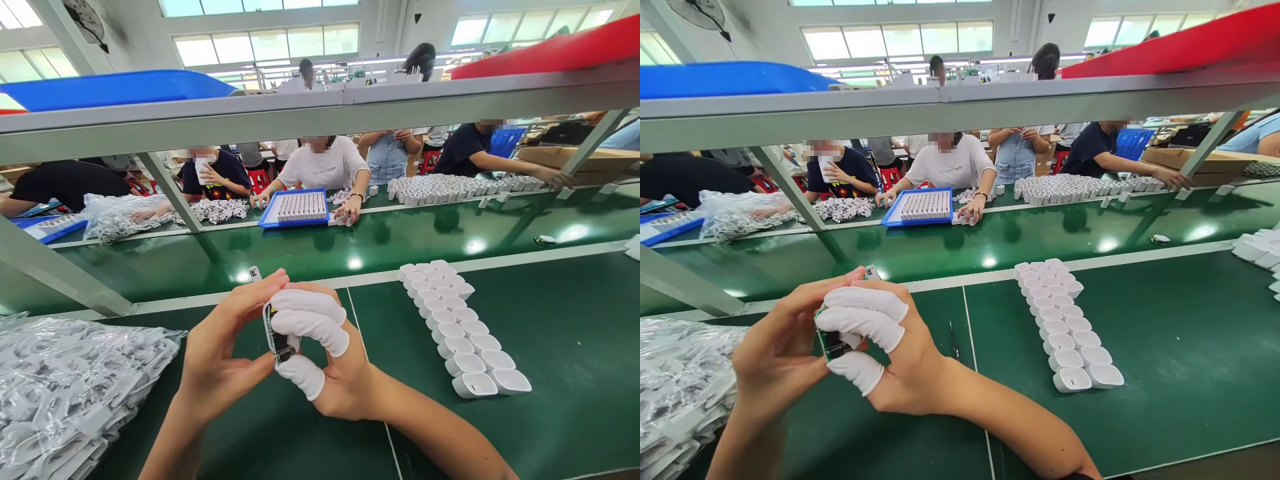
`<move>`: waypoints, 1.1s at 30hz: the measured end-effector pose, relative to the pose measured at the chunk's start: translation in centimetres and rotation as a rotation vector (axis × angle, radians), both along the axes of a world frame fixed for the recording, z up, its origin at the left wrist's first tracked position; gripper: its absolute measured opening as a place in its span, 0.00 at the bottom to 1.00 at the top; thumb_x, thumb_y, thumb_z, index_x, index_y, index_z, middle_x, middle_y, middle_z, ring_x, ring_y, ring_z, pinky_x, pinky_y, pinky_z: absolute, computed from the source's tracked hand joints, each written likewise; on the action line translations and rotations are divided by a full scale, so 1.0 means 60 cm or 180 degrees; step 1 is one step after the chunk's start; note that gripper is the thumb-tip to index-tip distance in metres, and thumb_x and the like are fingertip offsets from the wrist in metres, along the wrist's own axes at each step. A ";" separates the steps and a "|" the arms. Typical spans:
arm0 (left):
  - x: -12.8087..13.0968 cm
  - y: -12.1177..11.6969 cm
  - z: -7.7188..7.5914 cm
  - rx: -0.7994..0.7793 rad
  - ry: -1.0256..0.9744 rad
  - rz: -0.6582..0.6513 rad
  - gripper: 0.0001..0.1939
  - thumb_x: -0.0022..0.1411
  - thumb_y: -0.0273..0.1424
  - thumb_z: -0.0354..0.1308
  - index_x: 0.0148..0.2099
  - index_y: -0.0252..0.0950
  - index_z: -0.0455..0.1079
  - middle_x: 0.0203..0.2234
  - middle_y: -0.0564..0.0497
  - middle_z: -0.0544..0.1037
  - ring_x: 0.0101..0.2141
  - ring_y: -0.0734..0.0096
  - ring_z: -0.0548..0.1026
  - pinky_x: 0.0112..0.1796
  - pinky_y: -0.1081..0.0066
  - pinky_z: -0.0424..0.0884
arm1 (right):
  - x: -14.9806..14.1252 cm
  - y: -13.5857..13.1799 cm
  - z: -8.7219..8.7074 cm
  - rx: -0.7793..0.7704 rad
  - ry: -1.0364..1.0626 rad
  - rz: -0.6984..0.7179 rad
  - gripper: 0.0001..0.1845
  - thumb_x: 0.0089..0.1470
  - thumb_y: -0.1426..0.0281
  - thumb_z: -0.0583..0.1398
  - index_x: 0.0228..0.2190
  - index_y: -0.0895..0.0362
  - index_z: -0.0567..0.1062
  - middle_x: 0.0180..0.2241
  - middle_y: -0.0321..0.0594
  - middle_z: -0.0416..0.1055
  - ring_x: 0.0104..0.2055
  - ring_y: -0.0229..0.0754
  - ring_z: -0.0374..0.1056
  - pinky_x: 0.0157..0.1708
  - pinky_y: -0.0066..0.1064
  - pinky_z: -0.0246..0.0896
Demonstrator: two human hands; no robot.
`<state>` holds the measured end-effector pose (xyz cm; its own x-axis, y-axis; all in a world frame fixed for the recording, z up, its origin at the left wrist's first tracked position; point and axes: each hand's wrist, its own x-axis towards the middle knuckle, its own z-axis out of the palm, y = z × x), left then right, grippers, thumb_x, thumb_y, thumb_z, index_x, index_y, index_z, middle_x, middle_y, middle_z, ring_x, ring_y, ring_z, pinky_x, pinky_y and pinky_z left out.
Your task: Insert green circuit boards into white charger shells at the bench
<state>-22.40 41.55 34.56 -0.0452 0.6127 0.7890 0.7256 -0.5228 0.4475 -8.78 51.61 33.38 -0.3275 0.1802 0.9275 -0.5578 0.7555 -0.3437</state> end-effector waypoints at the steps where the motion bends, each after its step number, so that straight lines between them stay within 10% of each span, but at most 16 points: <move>1: -0.002 0.002 -0.001 0.0039 0.0035 0.0052 0.34 0.54 0.18 0.63 0.61 0.43 0.64 0.55 0.50 0.73 0.55 0.61 0.72 0.47 0.68 0.80 | 0.000 0.002 -0.002 -0.0024 -0.0061 0.0007 0.16 0.61 0.72 0.59 0.50 0.54 0.68 0.50 0.46 0.71 0.59 0.44 0.63 0.61 0.41 0.59; 7: -0.007 0.014 -0.010 0.0067 0.0102 0.0402 0.29 0.55 0.24 0.66 0.58 0.41 0.65 0.52 0.43 0.74 0.55 0.57 0.73 0.47 0.63 0.79 | 0.000 0.001 -0.014 -0.1194 -0.0658 0.0594 0.32 0.59 0.63 0.63 0.62 0.46 0.59 0.66 0.44 0.53 0.67 0.47 0.51 0.65 0.47 0.50; 11: 0.002 0.020 -0.008 0.0467 0.0682 0.0510 0.28 0.57 0.22 0.64 0.59 0.37 0.62 0.51 0.41 0.75 0.55 0.56 0.72 0.49 0.61 0.78 | -0.002 0.008 -0.009 -0.2424 -0.1348 0.1531 0.40 0.52 0.56 0.67 0.61 0.51 0.61 0.57 0.48 0.66 0.58 0.47 0.65 0.58 0.45 0.62; 17: 0.017 0.020 -0.001 0.0749 0.1467 0.0946 0.25 0.61 0.26 0.62 0.59 0.31 0.62 0.48 0.40 0.77 0.53 0.58 0.75 0.51 0.60 0.77 | -0.008 0.020 -0.004 -0.2643 -0.1355 0.1565 0.28 0.49 0.57 0.69 0.49 0.51 0.72 0.46 0.39 0.75 0.45 0.40 0.73 0.53 0.38 0.68; 28: 0.027 0.005 0.001 0.0506 0.1255 0.1247 0.24 0.59 0.23 0.62 0.57 0.32 0.63 0.50 0.42 0.75 0.54 0.64 0.73 0.56 0.66 0.71 | 0.035 0.030 0.025 -0.1316 -0.1419 -0.0284 0.05 0.57 0.70 0.59 0.35 0.55 0.76 0.34 0.37 0.77 0.37 0.40 0.73 0.40 0.32 0.68; 33: 0.021 0.032 -0.042 -0.1335 -0.0066 0.0681 0.23 0.59 0.28 0.61 0.57 0.41 0.62 0.52 0.47 0.73 0.51 0.63 0.73 0.52 0.61 0.71 | 0.037 0.054 0.015 -0.0403 -0.1357 -0.1629 0.14 0.56 0.67 0.55 0.26 0.55 0.77 0.24 0.37 0.74 0.29 0.42 0.70 0.31 0.31 0.64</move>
